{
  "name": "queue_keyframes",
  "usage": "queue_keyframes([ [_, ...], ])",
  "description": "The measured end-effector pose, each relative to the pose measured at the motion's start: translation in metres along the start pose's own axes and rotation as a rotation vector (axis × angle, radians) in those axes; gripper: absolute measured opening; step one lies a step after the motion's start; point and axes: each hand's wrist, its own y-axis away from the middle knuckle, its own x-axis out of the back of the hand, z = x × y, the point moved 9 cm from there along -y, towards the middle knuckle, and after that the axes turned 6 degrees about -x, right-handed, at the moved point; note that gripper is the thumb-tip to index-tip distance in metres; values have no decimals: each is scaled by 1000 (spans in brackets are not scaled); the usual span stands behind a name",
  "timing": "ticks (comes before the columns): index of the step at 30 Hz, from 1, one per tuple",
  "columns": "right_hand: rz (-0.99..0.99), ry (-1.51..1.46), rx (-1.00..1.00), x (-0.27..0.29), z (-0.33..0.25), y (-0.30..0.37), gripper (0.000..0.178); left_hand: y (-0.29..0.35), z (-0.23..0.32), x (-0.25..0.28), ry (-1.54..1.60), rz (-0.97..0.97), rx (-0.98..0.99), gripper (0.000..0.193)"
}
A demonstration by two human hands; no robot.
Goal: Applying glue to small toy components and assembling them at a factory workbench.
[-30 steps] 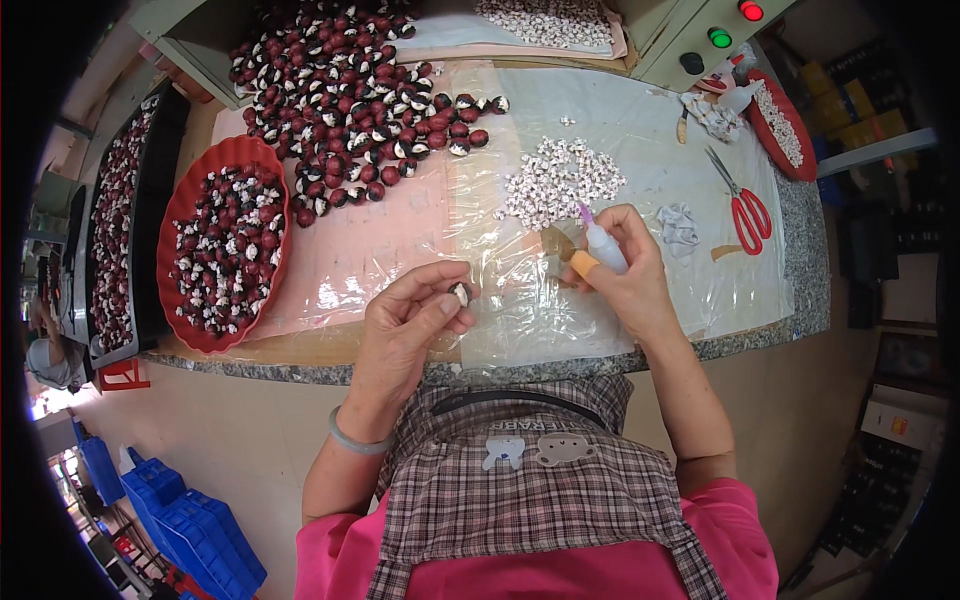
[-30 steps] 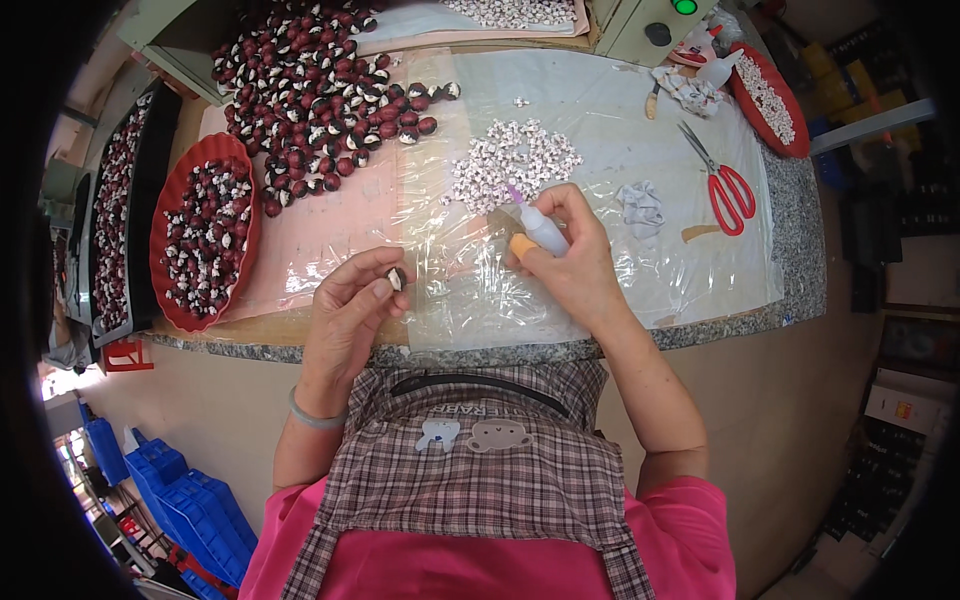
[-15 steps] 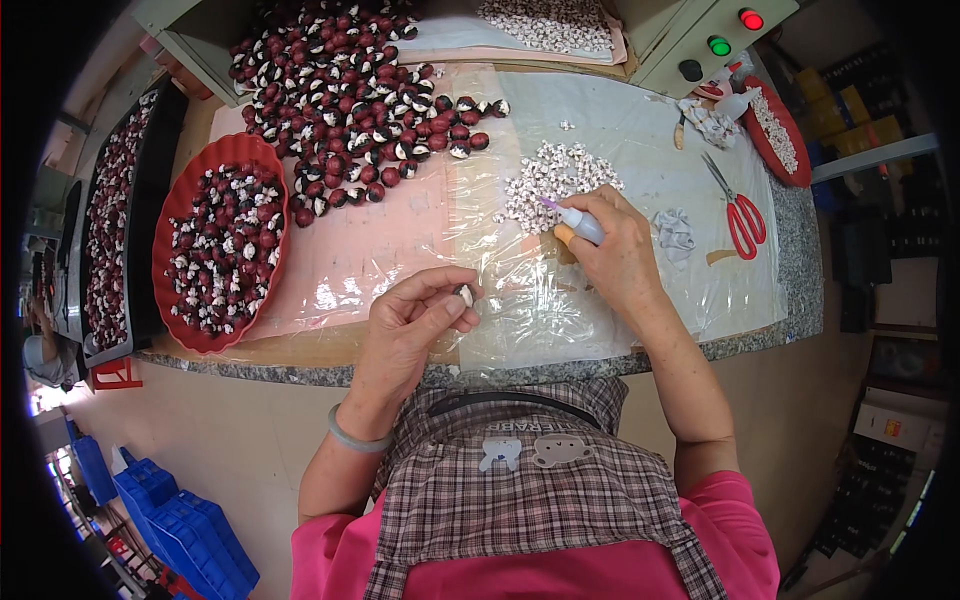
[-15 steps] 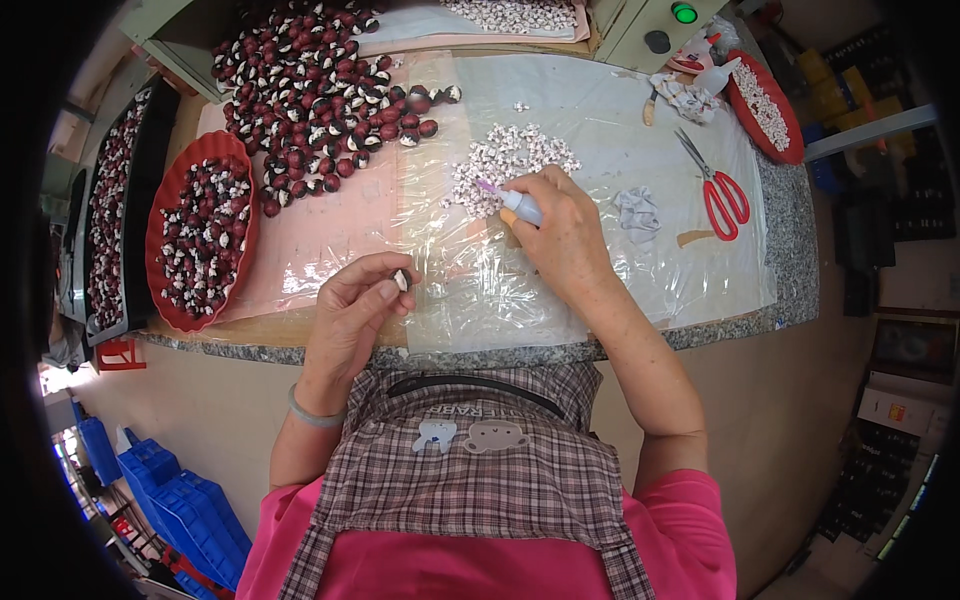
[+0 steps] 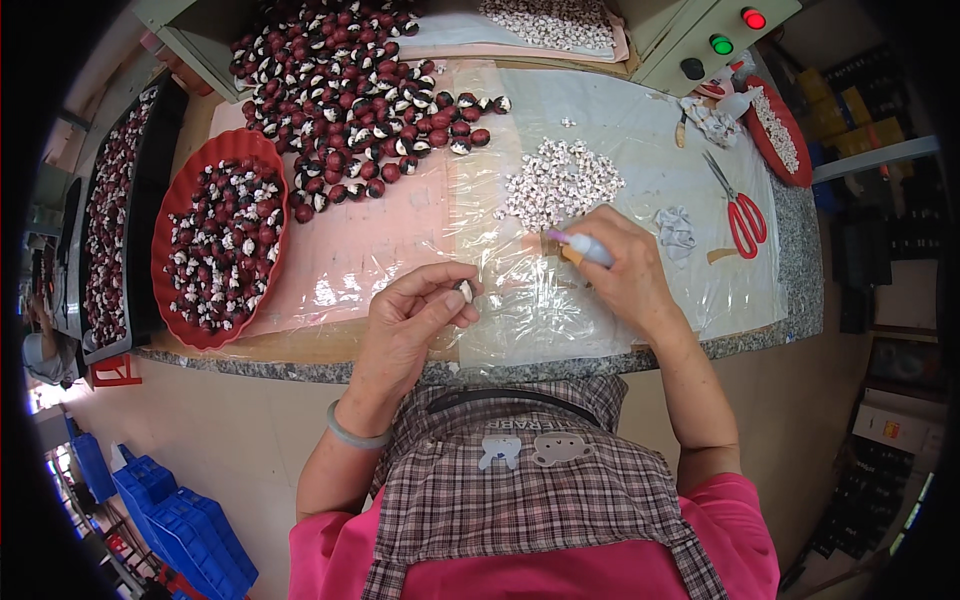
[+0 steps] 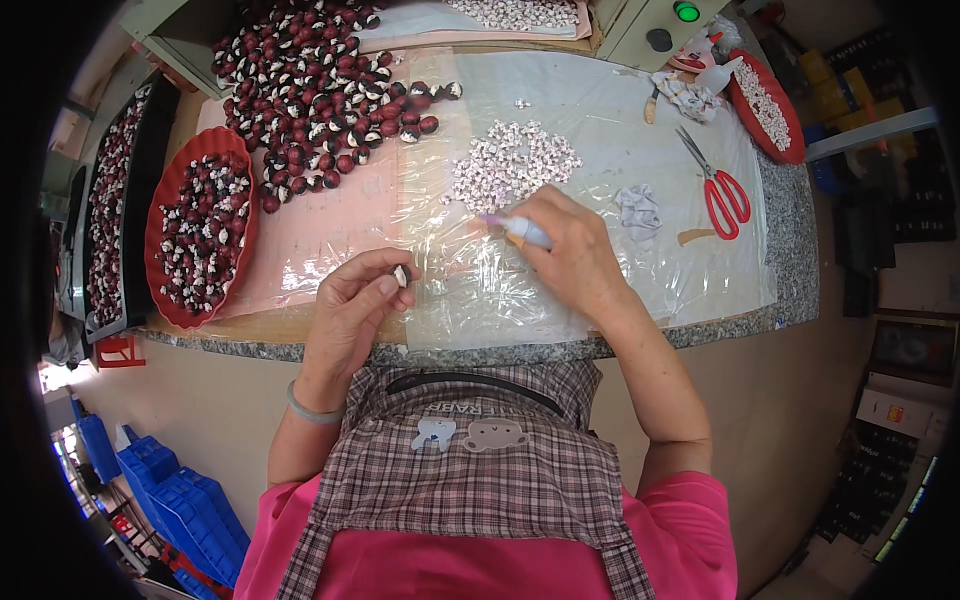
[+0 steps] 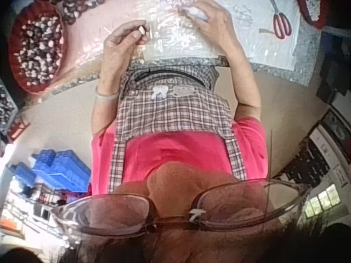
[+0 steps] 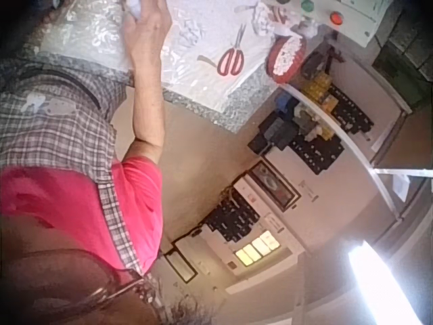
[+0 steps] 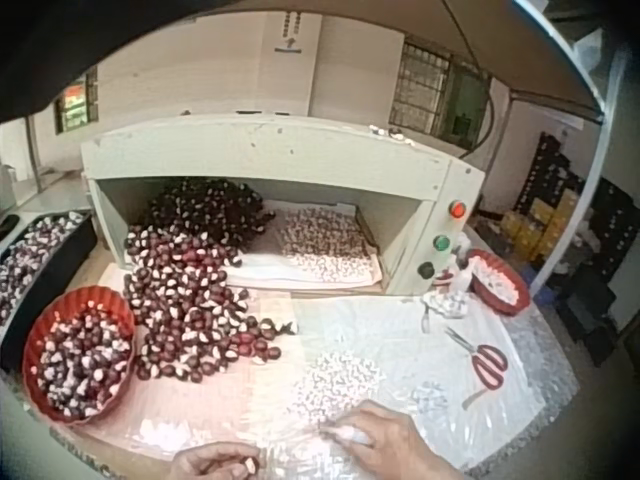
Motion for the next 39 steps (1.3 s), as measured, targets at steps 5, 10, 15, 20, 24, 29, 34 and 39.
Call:
queue_keyframes([
  [5,-94,37,108,-4,-7,11,23,0,0,0,1,-8,-9,25],
  [10,-28,-99,-73,8,9,7,20,0,0,1,0,-6,-11,26],
  [15,14,-49,-23,6,5,8,21,-1,-2,2,-2,-2,-4,26],
  [20,-48,79,-16,-2,-8,14,18,0,1,0,15,6,-19,26],
  [24,-60,-35,8,-1,-4,14,18,0,1,-3,-33,-9,-36,27],
  [29,-192,-557,-347,-18,3,23,10,5,0,-20,-76,-43,-1,28],
  [34,-231,-782,-374,-31,-12,28,7,4,-7,-32,-64,-68,-10,26],
  [39,-228,-757,-400,-36,-21,34,9,6,-8,-33,-111,-57,-10,27],
])
